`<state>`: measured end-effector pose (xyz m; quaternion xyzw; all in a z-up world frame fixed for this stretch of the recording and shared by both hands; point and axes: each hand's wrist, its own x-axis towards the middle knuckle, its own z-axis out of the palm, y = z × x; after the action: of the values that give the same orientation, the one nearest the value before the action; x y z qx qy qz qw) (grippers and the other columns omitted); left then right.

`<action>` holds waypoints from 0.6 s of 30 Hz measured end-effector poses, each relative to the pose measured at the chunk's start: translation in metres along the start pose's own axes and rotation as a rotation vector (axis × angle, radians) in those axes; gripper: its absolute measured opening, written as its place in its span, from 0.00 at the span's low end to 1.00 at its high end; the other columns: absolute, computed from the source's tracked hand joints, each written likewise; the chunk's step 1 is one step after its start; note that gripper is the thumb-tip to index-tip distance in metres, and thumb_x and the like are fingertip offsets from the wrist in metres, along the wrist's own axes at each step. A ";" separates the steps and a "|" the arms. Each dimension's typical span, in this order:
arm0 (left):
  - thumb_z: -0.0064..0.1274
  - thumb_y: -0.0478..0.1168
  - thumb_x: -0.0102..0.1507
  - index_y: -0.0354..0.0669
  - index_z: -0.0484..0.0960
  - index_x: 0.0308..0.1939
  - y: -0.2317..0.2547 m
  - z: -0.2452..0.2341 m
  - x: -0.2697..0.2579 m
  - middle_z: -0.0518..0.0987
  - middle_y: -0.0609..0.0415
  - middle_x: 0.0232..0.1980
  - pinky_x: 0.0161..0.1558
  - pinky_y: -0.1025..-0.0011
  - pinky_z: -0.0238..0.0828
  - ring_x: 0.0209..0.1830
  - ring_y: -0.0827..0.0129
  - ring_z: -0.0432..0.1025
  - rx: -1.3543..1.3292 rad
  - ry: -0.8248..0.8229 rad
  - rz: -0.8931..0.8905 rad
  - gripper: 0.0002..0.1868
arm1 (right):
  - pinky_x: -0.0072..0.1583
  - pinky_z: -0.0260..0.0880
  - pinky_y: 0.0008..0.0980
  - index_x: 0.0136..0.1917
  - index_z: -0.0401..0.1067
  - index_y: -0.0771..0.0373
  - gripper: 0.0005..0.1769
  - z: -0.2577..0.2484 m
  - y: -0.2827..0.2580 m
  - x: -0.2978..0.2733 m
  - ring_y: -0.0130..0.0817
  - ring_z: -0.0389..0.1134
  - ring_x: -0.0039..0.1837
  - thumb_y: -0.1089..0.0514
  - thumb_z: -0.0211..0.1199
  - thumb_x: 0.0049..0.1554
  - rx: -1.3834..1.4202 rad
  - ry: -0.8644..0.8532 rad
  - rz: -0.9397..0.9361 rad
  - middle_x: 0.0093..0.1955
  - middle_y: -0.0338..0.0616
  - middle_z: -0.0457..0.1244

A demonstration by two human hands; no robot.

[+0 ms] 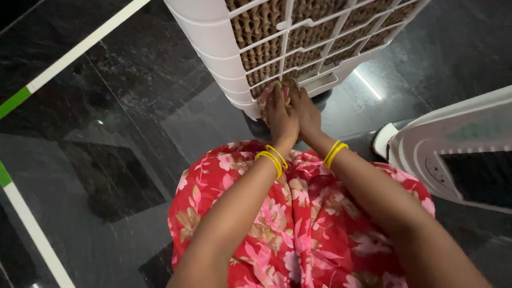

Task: The person wipes the top surface and the side vents of an air cooler using a cloth.

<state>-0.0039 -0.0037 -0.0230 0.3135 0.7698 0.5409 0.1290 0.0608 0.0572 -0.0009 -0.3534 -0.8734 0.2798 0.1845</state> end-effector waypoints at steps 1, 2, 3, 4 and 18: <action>0.41 0.34 0.66 0.41 0.61 0.78 -0.006 0.001 -0.001 0.70 0.38 0.73 0.77 0.57 0.50 0.76 0.46 0.61 0.078 0.013 0.107 0.34 | 0.62 0.67 0.50 0.78 0.57 0.52 0.33 -0.001 -0.002 -0.001 0.61 0.63 0.68 0.51 0.56 0.61 0.034 -0.011 -0.026 0.70 0.62 0.58; 0.41 0.34 0.66 0.41 0.61 0.78 -0.011 0.001 0.000 0.70 0.38 0.73 0.77 0.57 0.50 0.76 0.46 0.61 0.081 0.016 0.111 0.34 | 0.62 0.67 0.50 0.78 0.57 0.52 0.33 -0.003 -0.004 -0.001 0.61 0.63 0.68 0.51 0.56 0.61 0.038 -0.009 -0.030 0.70 0.62 0.58; 0.42 0.34 0.64 0.41 0.62 0.77 -0.015 0.002 0.000 0.69 0.37 0.73 0.77 0.57 0.49 0.76 0.46 0.61 0.161 0.050 0.133 0.34 | 0.60 0.68 0.51 0.78 0.57 0.51 0.33 -0.006 -0.007 -0.002 0.61 0.65 0.65 0.51 0.56 0.61 0.032 -0.050 0.009 0.68 0.62 0.59; 0.44 0.34 0.63 0.41 0.63 0.77 -0.016 0.003 0.000 0.69 0.37 0.74 0.77 0.57 0.47 0.76 0.46 0.60 0.240 0.084 0.156 0.35 | 0.57 0.68 0.52 0.78 0.56 0.51 0.33 -0.010 -0.010 -0.002 0.61 0.66 0.63 0.51 0.55 0.61 0.026 -0.092 0.048 0.66 0.62 0.60; 0.54 0.44 0.63 0.36 0.78 0.54 0.016 0.008 0.043 0.76 0.46 0.49 0.48 0.56 0.76 0.45 0.55 0.72 -0.493 -0.277 -0.691 0.20 | 0.55 0.72 0.44 0.66 0.74 0.63 0.22 -0.019 0.054 0.037 0.49 0.71 0.55 0.62 0.56 0.58 0.720 -0.110 0.055 0.59 0.58 0.69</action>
<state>-0.0269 0.0322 -0.0057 0.0673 0.6528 0.5864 0.4748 0.0731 0.1225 -0.0152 -0.2734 -0.7176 0.5929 0.2423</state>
